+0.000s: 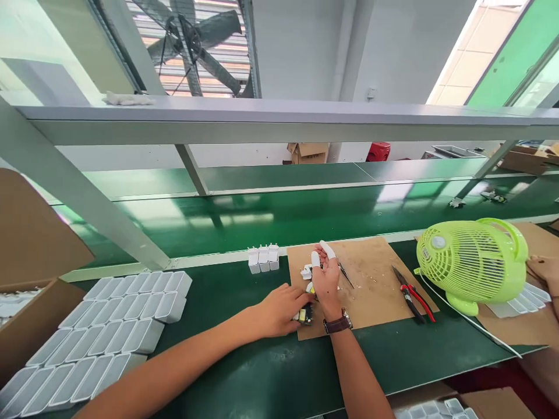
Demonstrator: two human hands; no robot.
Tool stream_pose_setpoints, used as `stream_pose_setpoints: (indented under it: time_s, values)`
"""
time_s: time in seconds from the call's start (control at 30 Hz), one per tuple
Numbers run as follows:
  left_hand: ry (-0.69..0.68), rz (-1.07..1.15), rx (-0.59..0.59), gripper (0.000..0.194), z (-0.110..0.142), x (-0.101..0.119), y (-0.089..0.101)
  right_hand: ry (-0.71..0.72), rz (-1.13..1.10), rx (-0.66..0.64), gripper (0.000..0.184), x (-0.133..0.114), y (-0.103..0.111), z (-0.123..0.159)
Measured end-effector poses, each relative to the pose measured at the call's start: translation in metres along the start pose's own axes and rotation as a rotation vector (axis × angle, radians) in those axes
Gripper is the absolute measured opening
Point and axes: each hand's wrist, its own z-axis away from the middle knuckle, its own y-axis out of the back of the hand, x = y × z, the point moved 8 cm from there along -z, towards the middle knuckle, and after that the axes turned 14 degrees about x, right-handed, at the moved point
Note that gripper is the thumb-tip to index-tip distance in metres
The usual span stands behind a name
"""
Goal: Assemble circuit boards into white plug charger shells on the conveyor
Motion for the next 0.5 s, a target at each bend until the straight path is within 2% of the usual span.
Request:
stream_pose_setpoints:
  time_s: [0.07, 0.13, 0.23, 0.3, 0.37, 0.4, 0.5]
  values:
    - [-0.021, -0.043, 0.111, 0.054, -0.008, -0.001, -0.003, 0.004, 0.014, -0.047, 0.047, 0.004, -0.002, 0.001]
    - [0.055, -0.027, 0.328, 0.050, -0.005, -0.017, 0.019, 0.002, 0.043, -0.101, 0.048, 0.007, -0.004, 0.003]
    - [0.391, 0.010, 0.741, 0.050, 0.029, -0.070, 0.068, -0.002, 0.130, -0.246, 0.049, 0.011, -0.018, 0.013]
    - [0.689, 0.081, 0.894, 0.064, 0.061, -0.113, 0.082, 0.025, 0.207, -0.387, 0.053, 0.012, -0.038, 0.025]
    - [0.932, 0.227, 0.885, 0.084, 0.084, -0.148, 0.072, 0.063, 0.308, -0.515, 0.060, 0.014, -0.061, 0.037]
    - [1.013, 0.297, 0.854, 0.092, 0.090, -0.161, 0.064, 0.074, 0.361, -0.564, 0.063, 0.016, -0.072, 0.041]
    - [1.086, 0.408, 0.781, 0.103, 0.094, -0.176, 0.041, 0.073, 0.460, -0.637, 0.064, 0.022, -0.100, 0.046]
